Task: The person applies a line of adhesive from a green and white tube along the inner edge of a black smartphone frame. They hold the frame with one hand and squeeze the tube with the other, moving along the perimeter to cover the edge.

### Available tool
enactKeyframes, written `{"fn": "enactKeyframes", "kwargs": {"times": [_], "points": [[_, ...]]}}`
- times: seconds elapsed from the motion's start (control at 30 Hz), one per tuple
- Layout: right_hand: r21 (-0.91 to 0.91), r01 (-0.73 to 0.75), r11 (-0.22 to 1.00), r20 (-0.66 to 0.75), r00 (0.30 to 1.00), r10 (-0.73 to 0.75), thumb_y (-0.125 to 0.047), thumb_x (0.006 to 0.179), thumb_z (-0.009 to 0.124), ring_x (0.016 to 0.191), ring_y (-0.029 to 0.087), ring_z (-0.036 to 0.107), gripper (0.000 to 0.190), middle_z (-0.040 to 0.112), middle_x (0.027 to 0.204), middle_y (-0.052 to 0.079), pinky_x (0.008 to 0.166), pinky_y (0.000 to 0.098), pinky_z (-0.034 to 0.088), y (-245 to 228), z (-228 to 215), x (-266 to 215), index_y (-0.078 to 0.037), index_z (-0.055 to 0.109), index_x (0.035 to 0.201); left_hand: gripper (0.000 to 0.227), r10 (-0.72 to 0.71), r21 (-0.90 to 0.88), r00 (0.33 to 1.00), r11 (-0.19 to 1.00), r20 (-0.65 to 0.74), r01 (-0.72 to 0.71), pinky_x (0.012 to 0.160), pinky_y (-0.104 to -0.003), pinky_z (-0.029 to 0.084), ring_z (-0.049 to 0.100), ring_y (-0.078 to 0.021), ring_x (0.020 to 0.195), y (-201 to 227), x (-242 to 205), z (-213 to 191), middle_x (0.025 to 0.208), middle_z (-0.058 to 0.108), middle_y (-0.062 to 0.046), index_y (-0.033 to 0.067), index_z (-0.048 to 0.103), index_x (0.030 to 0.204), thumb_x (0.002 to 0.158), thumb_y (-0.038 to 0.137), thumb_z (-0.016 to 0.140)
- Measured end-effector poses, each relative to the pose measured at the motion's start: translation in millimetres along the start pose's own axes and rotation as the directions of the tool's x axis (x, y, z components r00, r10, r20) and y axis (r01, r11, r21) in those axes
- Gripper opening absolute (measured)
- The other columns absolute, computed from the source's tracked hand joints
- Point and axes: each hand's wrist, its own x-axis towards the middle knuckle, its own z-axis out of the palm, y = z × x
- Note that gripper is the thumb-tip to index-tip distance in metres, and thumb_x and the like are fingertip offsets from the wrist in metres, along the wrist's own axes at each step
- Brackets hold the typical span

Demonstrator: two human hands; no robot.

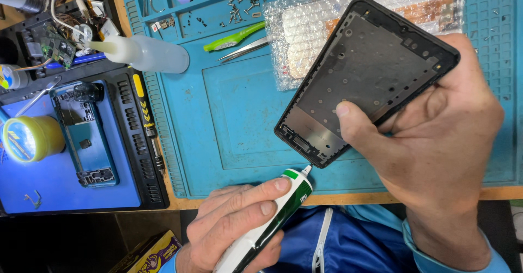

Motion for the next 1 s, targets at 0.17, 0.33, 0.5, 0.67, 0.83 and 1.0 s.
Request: {"fn": "enactKeyframes", "kwargs": {"times": [0.17,0.33,0.5,0.67,0.83,1.0], "points": [[-0.009,-0.007,1.0,-0.001,1.0,0.007,0.004,0.105,0.079,0.159,0.064,0.06,0.071,0.05,0.159,0.04,0.13,0.0721,0.073,1,0,-1,0.005,0.032,0.159,0.025,-0.003,-0.01,1.0,1.0,-0.014,0.003,0.073,-0.031,0.071,0.096,-0.0283,0.099,1,0,3,0.129,0.083,-0.028,0.004,0.068,0.123,0.105,0.02,0.076],[0.007,0.005,1.0,-0.026,1.0,-0.005,0.009,0.103,0.08,0.154,0.064,0.065,0.069,0.055,0.154,0.042,0.127,0.0691,0.075,-3,3,1,0.01,0.034,0.155,0.024,0.063,-0.017,0.998,0.998,-0.006,-0.063,0.069,-0.031,0.07,0.095,-0.028,0.092,-4,0,6,0.129,0.082,-0.029,0.0024,0.067,0.122,0.107,0.018,0.076],[-0.027,0.008,1.0,-0.019,1.0,-0.009,0.009,0.105,0.081,0.157,0.066,0.063,0.07,0.053,0.156,0.042,0.129,0.0715,0.074,-4,2,0,0.008,0.034,0.156,0.027,0.027,-0.037,1.0,0.999,0.0,-0.027,0.069,-0.032,0.069,0.088,-0.0264,0.08,-1,-1,7,0.129,0.083,-0.027,0.0036,0.068,0.124,0.113,0.028,0.072],[-0.109,0.002,0.994,-0.006,1.0,-0.002,0.003,0.106,0.084,0.152,0.061,0.066,0.073,0.057,0.155,0.037,0.126,0.0709,0.074,-2,-1,-2,0.003,0.035,0.161,0.026,-0.043,-0.076,0.997,0.996,-0.068,0.037,0.068,-0.032,0.072,0.093,-0.0266,0.087,4,0,11,0.127,0.084,-0.026,0.0038,0.071,0.123,0.111,0.027,0.072],[-0.206,-0.081,0.975,-0.049,0.996,0.073,-0.008,0.106,0.093,0.1,0.038,0.076,0.073,0.063,0.1,0.019,0.091,0.0606,0.075,4,-1,-6,0.002,0.045,0.16,0.024,0.033,-0.069,0.999,0.997,-0.04,-0.036,0.069,-0.033,0.073,0.096,-0.0296,0.098,-5,1,6,0.129,0.082,-0.029,0.0013,0.069,0.124,0.111,0.021,0.073],[0.084,-0.154,0.985,-0.157,0.974,0.165,0.014,0.098,0.09,0.112,0.025,0.071,0.065,0.066,0.123,0.021,0.096,0.0365,0.064,1,10,-1,0.011,0.042,0.141,0.024,0.013,-0.027,0.998,1.0,-0.068,-0.015,0.068,-0.03,0.07,0.095,-0.0268,0.097,-7,-1,5,0.132,0.081,-0.03,0.0018,0.068,0.125,0.109,0.019,0.074]]}}
